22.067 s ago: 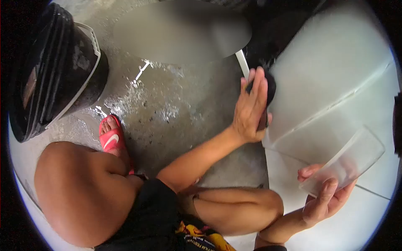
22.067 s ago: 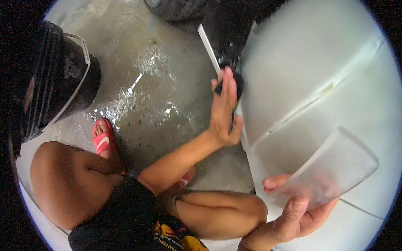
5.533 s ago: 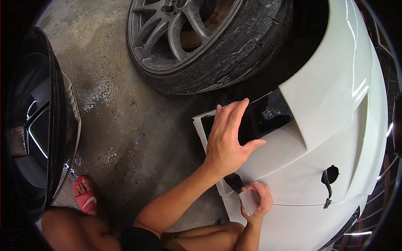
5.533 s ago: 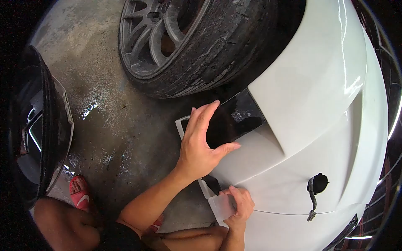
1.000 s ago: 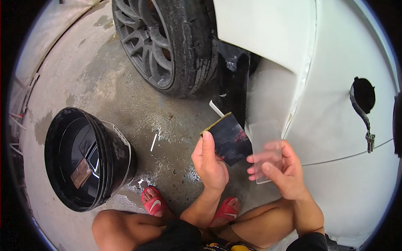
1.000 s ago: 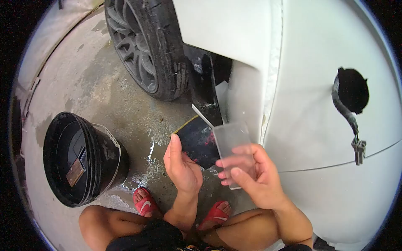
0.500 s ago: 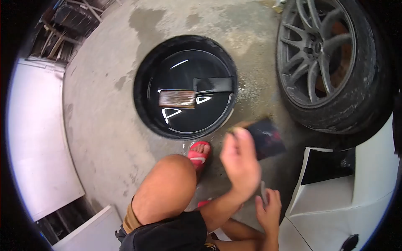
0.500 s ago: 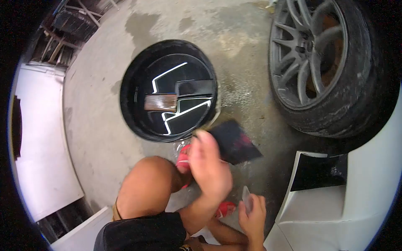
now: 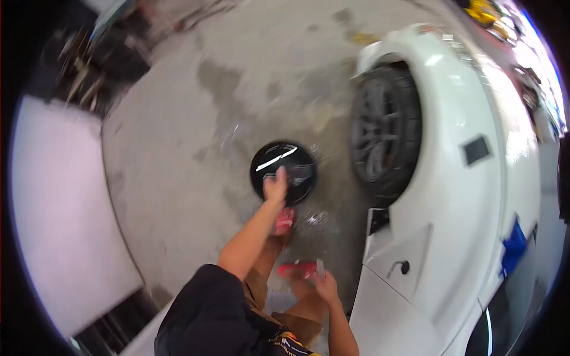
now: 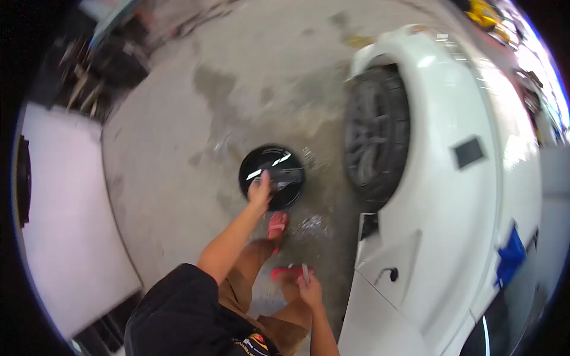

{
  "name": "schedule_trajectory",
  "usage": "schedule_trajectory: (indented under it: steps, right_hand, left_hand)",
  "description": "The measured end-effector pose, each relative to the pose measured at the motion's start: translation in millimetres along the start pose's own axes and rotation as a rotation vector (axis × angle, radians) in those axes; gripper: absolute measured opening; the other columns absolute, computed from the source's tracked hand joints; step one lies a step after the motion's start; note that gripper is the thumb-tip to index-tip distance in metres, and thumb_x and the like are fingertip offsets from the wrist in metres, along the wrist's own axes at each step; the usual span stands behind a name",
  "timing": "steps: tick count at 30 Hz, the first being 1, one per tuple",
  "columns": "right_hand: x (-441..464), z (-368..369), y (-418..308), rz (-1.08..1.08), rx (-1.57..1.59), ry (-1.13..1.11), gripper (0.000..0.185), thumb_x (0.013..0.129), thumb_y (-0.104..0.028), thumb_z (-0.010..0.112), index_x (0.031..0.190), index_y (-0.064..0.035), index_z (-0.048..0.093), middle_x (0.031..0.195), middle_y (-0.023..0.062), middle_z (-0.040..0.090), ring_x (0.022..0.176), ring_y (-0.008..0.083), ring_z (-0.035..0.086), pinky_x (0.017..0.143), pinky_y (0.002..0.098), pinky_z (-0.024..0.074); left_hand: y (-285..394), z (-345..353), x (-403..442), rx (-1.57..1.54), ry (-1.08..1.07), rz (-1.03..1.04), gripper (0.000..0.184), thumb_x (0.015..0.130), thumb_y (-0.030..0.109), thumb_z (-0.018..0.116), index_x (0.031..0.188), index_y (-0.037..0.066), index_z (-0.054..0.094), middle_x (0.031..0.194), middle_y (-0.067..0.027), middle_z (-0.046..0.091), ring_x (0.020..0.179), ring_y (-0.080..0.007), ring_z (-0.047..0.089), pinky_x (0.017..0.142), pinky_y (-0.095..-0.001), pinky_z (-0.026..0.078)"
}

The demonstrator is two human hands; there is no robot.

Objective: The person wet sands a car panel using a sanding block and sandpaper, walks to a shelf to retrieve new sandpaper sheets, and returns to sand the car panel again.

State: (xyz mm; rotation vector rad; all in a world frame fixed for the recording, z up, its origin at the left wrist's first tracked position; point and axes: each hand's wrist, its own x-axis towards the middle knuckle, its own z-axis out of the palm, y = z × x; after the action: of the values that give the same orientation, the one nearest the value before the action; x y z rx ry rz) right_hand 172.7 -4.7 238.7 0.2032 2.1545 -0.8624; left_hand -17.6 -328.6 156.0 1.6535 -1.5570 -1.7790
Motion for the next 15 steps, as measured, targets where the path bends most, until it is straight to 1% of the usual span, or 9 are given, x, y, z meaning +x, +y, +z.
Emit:
schedule_trajectory:
  steps: [1,2,3,4,5,7,9,11,15]
  right_hand:
    - [-18.1,-9.0,-4.4,-0.007,0.017,0.059,0.037,0.092,-0.034,0.072,0.112,-0.0028,0.068,0.108,0.0193,0.070,0.098,0.0356,0.069,0.086,0.0426,0.0531]
    - [-36.8,-16.8,-3.7,-0.005,0.040,0.138,0.039,0.091,-0.036,0.072,0.111,-0.0030,0.068,0.107,0.0189,0.070,0.097,0.0360,0.069,0.086,0.0428,0.0530]
    - [-58.2,-21.1,0.6,0.013,0.058,0.222,0.042,0.089,-0.039,0.074,0.110,-0.0028,0.067,0.105,0.0193,0.071,0.097,0.0360,0.069,0.086,0.0429,0.0530]
    - [-79.5,-21.4,9.3,0.039,0.090,0.315,0.045,0.088,-0.042,0.075,0.108,-0.0026,0.067,0.104,0.0198,0.071,0.096,0.0360,0.069,0.086,0.0430,0.0530]
    - [-101.4,-15.8,20.5,0.090,0.151,0.372,0.049,0.086,-0.045,0.075,0.107,-0.0020,0.066,0.103,0.0201,0.071,0.095,0.0365,0.069,0.086,0.0433,0.0532]
    - [-150.7,24.0,55.7,0.214,0.246,0.404,0.059,0.083,-0.053,0.075,0.108,-0.0006,0.065,0.104,0.0217,0.071,0.097,0.0380,0.069,0.087,0.0449,0.0534]
    - [-207.2,89.9,87.8,0.344,0.278,0.354,0.070,0.082,-0.062,0.073,0.111,0.0009,0.066,0.109,0.0242,0.071,0.101,0.0399,0.068,0.089,0.0474,0.0532]
    - [-264.3,191.9,118.8,0.460,0.298,0.306,0.077,0.082,-0.068,0.069,0.115,0.0013,0.069,0.113,0.0260,0.071,0.105,0.0408,0.068,0.093,0.0488,0.0527]
    - [-365.1,365.9,107.3,0.536,0.733,0.184,0.071,0.088,-0.064,0.065,0.118,-0.0006,0.073,0.112,0.0234,0.073,0.104,0.0385,0.070,0.093,0.0476,0.0537]
  left_hand:
    - [-8.3,-27.5,8.9,0.020,-0.124,-0.216,0.054,0.096,0.055,0.067,0.108,0.003,0.074,0.093,-0.0090,0.070,0.089,-0.0187,0.064,0.076,-0.0337,0.053]
    - [-76.3,-68.7,65.6,0.297,-0.506,-0.200,0.065,0.094,0.061,0.065,0.121,0.002,0.071,0.104,-0.0161,0.073,0.102,-0.0278,0.068,0.087,-0.0400,0.054]
    - [-70.3,-109.0,58.3,0.644,-0.631,0.290,0.071,0.093,0.063,0.063,0.127,0.001,0.066,0.118,-0.0219,0.071,0.113,-0.0367,0.067,0.095,-0.0476,0.052]
    - [-88.9,-149.3,69.2,0.960,-0.746,0.559,0.073,0.093,0.062,0.060,0.134,0.001,0.062,0.131,-0.0270,0.065,0.123,-0.0425,0.062,0.104,-0.0522,0.048]
    - [-111.4,-178.6,97.9,1.500,-0.883,0.464,0.068,0.093,0.057,0.061,0.136,0.004,0.062,0.135,-0.0248,0.064,0.125,-0.0420,0.061,0.108,-0.0510,0.046]
    - [-65.2,-227.8,62.7,1.896,-0.995,0.405,0.055,0.089,0.043,0.063,0.132,0.007,0.067,0.136,-0.0214,0.065,0.127,-0.0376,0.062,0.108,-0.0470,0.048]
    - [-65.8,-256.4,52.9,1.901,-1.080,0.536,0.049,0.090,0.041,0.062,0.125,0.009,0.072,0.127,-0.0202,0.070,0.124,-0.0327,0.064,0.107,-0.0423,0.049]
    - [-45.9,-286.6,24.6,1.613,-1.148,0.031,0.067,0.103,0.060,0.042,0.152,0.014,0.042,0.106,-0.0152,0.071,0.076,-0.0303,0.071,0.062,-0.0487,0.058]
    - [-95.7,-191.5,-139.0,1.755,-1.522,0.315,0.062,0.101,0.056,0.045,0.146,0.013,0.046,0.104,-0.0148,0.072,0.077,-0.0303,0.072,0.064,-0.0487,0.058]
